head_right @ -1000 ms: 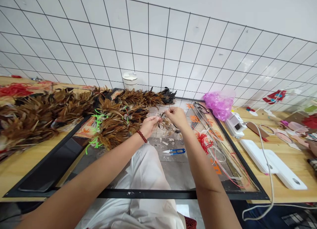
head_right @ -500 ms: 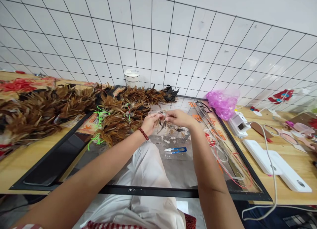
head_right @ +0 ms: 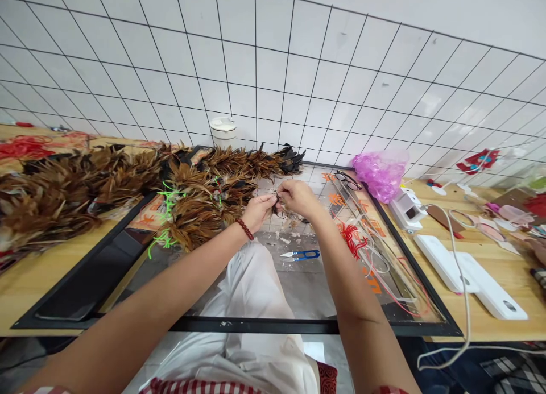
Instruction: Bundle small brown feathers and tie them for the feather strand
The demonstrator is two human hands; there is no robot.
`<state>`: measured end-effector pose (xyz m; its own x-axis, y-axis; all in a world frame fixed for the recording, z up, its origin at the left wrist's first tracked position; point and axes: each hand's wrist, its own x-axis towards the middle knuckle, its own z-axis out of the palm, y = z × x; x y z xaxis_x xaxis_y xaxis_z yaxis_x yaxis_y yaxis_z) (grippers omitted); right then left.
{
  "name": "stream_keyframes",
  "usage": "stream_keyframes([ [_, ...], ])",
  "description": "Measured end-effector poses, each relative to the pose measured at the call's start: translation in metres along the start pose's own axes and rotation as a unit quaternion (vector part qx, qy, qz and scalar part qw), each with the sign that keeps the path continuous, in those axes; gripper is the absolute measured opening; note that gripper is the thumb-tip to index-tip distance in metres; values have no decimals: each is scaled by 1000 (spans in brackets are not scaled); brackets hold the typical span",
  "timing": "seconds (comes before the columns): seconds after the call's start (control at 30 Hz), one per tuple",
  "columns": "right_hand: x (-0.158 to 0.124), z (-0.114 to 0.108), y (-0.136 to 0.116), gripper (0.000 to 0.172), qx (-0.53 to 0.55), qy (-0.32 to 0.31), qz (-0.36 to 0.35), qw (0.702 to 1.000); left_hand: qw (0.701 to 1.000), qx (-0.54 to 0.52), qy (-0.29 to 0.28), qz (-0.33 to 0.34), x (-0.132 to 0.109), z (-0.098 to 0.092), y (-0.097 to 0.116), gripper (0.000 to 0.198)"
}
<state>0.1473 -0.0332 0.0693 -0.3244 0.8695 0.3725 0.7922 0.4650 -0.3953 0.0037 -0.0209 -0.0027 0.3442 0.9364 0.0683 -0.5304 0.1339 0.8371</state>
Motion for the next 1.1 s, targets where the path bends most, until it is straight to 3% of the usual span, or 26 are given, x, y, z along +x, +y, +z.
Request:
stream_keyframes([
  [0.2, 2, 3, 7, 17, 51, 67, 69, 994, 999, 18, 27, -12, -2, 2, 5, 20],
  [0.37, 0, 5, 10, 27, 283, -40, 73, 956, 999, 26, 5, -21, -4, 2, 7, 18],
  [0.5, -2, 8, 6, 24, 375, -105, 79, 918, 999, 30, -29, -31, -5, 3, 5, 19],
  [0.67, -1, 13, 1, 18, 326, -41, 130, 936, 998, -9, -46, -38, -6, 7, 3, 17],
  [0.83, 0, 0, 3, 13, 182, -27, 118, 976, 999, 10, 35, -15, -6, 7, 7, 15],
  [0.93, -3, -13, 8, 16, 27, -136, 99, 985, 997, -31, 66, -19, -5, 4, 9, 13],
  [1.03, -6, -13, 10, 29, -25, -294, 68, 953, 995, -64, 71, -20, -2, 0, 10, 13],
  [1.1, -7, -5, 11, 31, -35, -347, 71, 934, 994, -80, 73, -18, -1, -1, 9, 12],
])
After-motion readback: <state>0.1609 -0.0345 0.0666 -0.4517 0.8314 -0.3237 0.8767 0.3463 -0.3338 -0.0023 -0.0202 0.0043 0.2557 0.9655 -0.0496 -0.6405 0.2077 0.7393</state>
